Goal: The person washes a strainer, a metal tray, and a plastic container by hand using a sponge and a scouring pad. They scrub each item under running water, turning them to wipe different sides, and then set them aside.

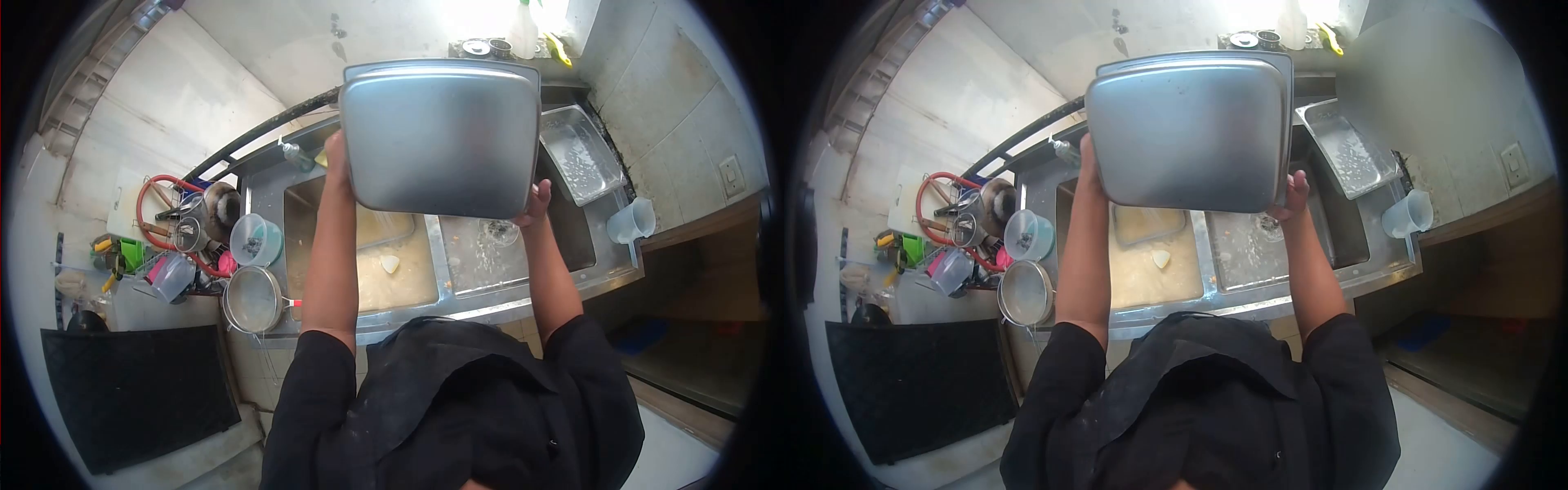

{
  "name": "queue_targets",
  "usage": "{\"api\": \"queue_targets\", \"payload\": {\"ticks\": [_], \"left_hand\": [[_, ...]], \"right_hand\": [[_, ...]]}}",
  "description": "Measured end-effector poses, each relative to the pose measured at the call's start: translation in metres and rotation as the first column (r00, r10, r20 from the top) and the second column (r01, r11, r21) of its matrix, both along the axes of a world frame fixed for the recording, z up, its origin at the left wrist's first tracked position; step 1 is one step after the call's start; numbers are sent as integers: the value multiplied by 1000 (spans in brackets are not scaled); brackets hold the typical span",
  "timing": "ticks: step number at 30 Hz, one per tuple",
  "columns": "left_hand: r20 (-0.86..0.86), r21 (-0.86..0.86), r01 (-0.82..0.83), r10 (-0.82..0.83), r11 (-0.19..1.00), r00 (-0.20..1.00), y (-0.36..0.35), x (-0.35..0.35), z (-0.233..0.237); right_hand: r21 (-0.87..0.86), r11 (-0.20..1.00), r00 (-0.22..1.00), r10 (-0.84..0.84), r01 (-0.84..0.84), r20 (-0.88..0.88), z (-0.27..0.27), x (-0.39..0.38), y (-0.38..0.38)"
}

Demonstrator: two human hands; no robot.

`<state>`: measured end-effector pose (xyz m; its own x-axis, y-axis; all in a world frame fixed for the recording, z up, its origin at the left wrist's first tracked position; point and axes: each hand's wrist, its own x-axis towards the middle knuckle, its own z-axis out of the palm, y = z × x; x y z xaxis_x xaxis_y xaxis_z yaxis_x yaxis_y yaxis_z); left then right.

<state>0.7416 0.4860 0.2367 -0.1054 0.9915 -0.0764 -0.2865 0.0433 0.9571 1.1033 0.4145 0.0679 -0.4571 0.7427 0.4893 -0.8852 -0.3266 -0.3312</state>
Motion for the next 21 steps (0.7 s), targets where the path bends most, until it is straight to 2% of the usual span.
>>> {"api": "queue_targets", "payload": {"ticks": [1, 3, 4, 5, 6, 7, 8, 9, 10, 11, 12, 13, 14, 15, 16, 17, 19, 21], "left_hand": [[-2, -1, 6, -6, 1000, 1000, 8, 0, -15], [-66, 34, 137, -135, 990, 989, 24, 2, -43], [-65, 30, 144, -142, 989, 988, 25, 7, -57], [173, 35, 216, -219, 976, 960, 23, 17, -71], [399, 59, 281, -281, 958, 873, 20, 27, -77], [399, 59, 284, -283, 957, 872, 16, 36, -83], [505, 85, 370, -360, 925, 785, 10, 46, -87], [600, 121, 449, -426, 885, 677, 3, 57, -92], [600, 118, 455, -428, 883, 676, -1, 71, -105], [443, 259, 392, -469, 883, 764, -3, 86, -129], [275, 404, 340, -467, 849, 840, -7, 100, -138], [273, 409, 341, -470, 847, 840, -13, 113, -138], [476, 338, 344, -474, 876, 740, -20, 123, -137], [661, 262, 360, -438, 896, 610, -28, 128, -140], [662, 264, 354, -435, 898, 611, -37, 127, -144], [683, 202, 494, -483, 846, 548, -45, 123, -156], [706, 141, 625, -521, 768, 480, -54, 116, -189], [523, -315, 687, -484, 655, 702, -69, 114, -222]], "right_hand": [[-28, 999, 999, -31, 31, -19, 5, -2, -5], [23, 997, 996, -77, 78, -44, 32, -17, -18], [-72, 969, 966, -241, 235, -90, 60, -28, -30], [-172, 910, 909, -400, 378, -119, 80, -37, -38], [-174, 908, 907, -403, 381, -119, 91, -43, -38], [-73, 881, 875, -472, 467, -102, 98, -48, -38], [28, 838, 836, -541, 545, -92, 101, -50, -39], [-66, 824, 827, -558, 562, 68, 57, -45, -31], [-54, 810, 796, -557, 583, 236, 38, -50, -30], [-35, 805, 748, -533, 592, 395, 19, -55, -28], [113, 793, 624, -551, 599, 554, 32, -76, -35], [266, 779, 468, -572, 569, 674, 48, -99, -42], [436, 735, 248, -618, 520, 746, 64, -112, -50], [439, 735, 249, -620, 517, 745, 68, -113, -57], [365, 765, 237, -548, 531, 802, 70, -112, -62], [288, 786, 228, -471, 547, 852, 71, -111, -67], [291, 779, 192, -460, 555, 867, 68, -102, -81], [287, 772, 149, -438, 567, 886, 79, -84, -96]]}}
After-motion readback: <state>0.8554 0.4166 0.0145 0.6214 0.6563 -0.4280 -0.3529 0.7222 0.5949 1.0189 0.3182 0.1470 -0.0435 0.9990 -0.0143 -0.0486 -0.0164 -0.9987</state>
